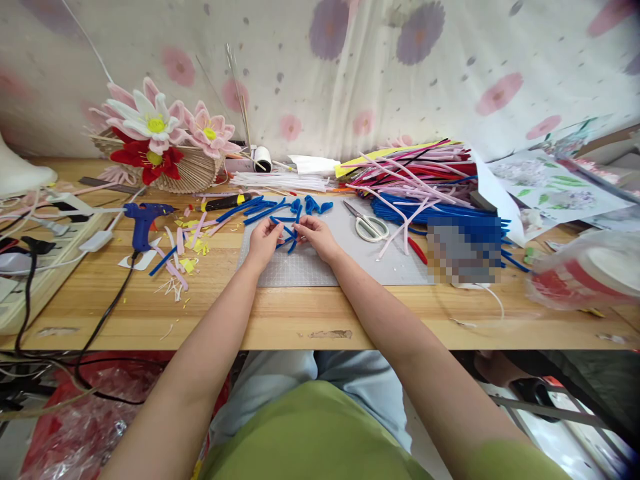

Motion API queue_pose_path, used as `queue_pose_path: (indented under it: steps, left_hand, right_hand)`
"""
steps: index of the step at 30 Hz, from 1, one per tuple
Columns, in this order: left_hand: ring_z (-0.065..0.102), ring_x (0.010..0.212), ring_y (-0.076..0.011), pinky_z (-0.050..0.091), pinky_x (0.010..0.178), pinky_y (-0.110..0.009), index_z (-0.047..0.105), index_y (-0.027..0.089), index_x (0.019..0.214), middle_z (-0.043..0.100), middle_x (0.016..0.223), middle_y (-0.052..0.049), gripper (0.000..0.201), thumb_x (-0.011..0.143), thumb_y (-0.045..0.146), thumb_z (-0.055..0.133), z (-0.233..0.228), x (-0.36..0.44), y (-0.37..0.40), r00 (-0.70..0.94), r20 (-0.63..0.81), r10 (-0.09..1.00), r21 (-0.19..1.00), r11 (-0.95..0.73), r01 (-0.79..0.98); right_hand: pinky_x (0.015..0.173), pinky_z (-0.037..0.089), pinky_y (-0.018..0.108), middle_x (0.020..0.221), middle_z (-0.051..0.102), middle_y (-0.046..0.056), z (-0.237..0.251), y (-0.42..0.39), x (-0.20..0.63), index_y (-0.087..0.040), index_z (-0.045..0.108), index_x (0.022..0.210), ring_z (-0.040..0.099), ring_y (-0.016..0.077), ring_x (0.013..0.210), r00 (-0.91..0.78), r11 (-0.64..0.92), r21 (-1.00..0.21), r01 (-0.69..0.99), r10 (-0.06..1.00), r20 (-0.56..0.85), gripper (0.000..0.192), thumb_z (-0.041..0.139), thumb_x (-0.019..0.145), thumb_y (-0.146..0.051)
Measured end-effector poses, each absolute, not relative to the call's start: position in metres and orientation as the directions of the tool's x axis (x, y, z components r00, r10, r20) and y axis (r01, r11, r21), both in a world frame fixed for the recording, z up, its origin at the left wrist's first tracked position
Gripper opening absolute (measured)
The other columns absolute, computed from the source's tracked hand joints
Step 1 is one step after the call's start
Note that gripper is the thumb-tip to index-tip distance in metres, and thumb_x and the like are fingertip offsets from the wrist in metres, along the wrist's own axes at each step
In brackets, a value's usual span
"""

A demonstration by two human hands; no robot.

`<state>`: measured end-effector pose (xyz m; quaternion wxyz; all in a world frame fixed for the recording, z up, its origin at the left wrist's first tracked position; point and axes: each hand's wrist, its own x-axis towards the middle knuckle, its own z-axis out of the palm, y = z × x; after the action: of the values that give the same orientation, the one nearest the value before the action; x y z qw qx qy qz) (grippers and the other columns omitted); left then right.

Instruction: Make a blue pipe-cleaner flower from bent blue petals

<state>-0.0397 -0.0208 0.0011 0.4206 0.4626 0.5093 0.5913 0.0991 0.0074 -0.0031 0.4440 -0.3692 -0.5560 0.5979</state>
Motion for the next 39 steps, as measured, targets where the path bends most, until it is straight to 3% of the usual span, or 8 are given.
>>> queue_pose_path:
  steps: [4,7,14,17,22,28,34,39]
  left_hand:
    - [0.047,0.053,-0.0064,0.047,0.050,-0.017,0.054,0.018,0.075,0.049,0.061,0.005,0.014,0.070,0.029,0.061,0.002,-0.042,-0.020,-0.258,0.181,0.949,0.981,-0.193,-0.020]
    - [0.049,0.054,-0.0062,0.047,0.049,-0.017,0.053,0.018,0.075,0.051,0.063,0.004,0.015,0.071,0.030,0.061,0.002,-0.041,-0.020,-0.289,0.129,0.948,0.989,-0.146,-0.038]
    - [0.059,0.058,-0.0098,0.052,0.054,-0.023,0.056,0.016,0.077,0.060,0.069,0.001,0.017,0.067,0.024,0.067,0.004,-0.032,-0.026,-0.092,0.018,0.996,0.999,-0.022,-0.048]
    - [0.061,0.058,-0.0099,0.052,0.054,-0.023,0.054,0.016,0.079,0.059,0.070,0.001,0.017,0.069,0.021,0.065,0.002,-0.034,-0.024,-0.137,-0.004,0.991,0.998,-0.004,-0.060]
    - [0.061,0.060,-0.0100,0.052,0.057,-0.024,0.051,0.016,0.078,0.057,0.070,0.003,0.012,0.072,0.020,0.061,0.001,-0.048,-0.014,-0.348,0.029,0.937,0.997,-0.053,-0.061]
    - [0.059,0.059,-0.0086,0.051,0.054,-0.021,0.049,0.017,0.075,0.053,0.066,0.003,0.008,0.072,0.014,0.056,0.001,-0.057,-0.011,-0.451,0.024,0.892,0.995,-0.064,-0.072]
    - [0.059,0.058,-0.0092,0.051,0.051,-0.021,0.051,0.017,0.076,0.053,0.066,0.004,0.012,0.068,0.012,0.058,-0.006,-0.054,-0.009,-0.404,0.030,0.914,0.997,-0.054,-0.047]
    - [0.059,0.061,-0.0100,0.051,0.054,-0.023,0.050,0.018,0.077,0.054,0.069,0.003,0.011,0.069,0.014,0.057,-0.008,-0.056,-0.009,-0.446,0.047,0.894,0.997,-0.070,-0.035]
  right_hand:
    - [0.050,0.045,0.021,0.064,0.052,-0.005,-0.003,0.010,0.100,-0.020,0.040,0.069,0.051,0.0080,0.056,-0.290,0.005,-0.991,-0.134,0.956,0.044,0.037,0.065,0.061,-0.045]
    - [0.051,0.044,0.020,0.066,0.051,-0.004,-0.003,0.010,0.099,-0.020,0.040,0.069,0.051,0.0087,0.060,-0.287,0.039,-0.994,-0.104,0.956,0.068,0.036,0.064,0.062,-0.045]
    - [0.051,0.041,0.019,0.064,0.045,-0.005,-0.003,0.006,0.098,-0.019,0.044,0.067,0.046,0.0074,0.059,-0.332,0.093,-0.991,-0.099,0.935,0.121,0.031,0.064,0.063,-0.043]
    - [0.052,0.042,0.019,0.070,0.050,-0.003,-0.005,0.008,0.098,-0.019,0.048,0.074,0.048,0.0078,0.061,-0.323,0.080,-0.992,-0.095,0.940,0.107,0.027,0.062,0.066,-0.040]
    - [0.066,0.046,0.025,0.076,0.056,-0.001,-0.015,0.012,0.095,-0.018,0.055,0.085,0.052,0.0103,0.068,-0.222,0.211,-0.949,0.232,0.962,0.159,0.013,0.053,0.074,-0.026]
    - [0.091,0.039,0.035,0.100,0.059,0.009,-0.013,0.019,0.096,-0.017,0.061,0.102,0.051,0.0201,0.099,-0.206,0.350,-0.595,0.723,0.932,0.298,0.027,0.046,0.080,-0.017]
    - [0.093,0.037,0.039,0.107,0.058,0.013,-0.014,0.042,0.089,-0.017,0.063,0.105,0.048,0.0257,0.104,-0.297,0.386,-0.382,0.840,0.915,0.272,0.028,0.049,0.082,-0.022]
    - [0.084,0.042,0.035,0.096,0.062,0.009,-0.013,0.042,0.086,-0.017,0.062,0.093,0.054,0.0211,0.093,-0.264,0.367,-0.532,0.763,0.929,0.261,0.021,0.046,0.080,-0.019]
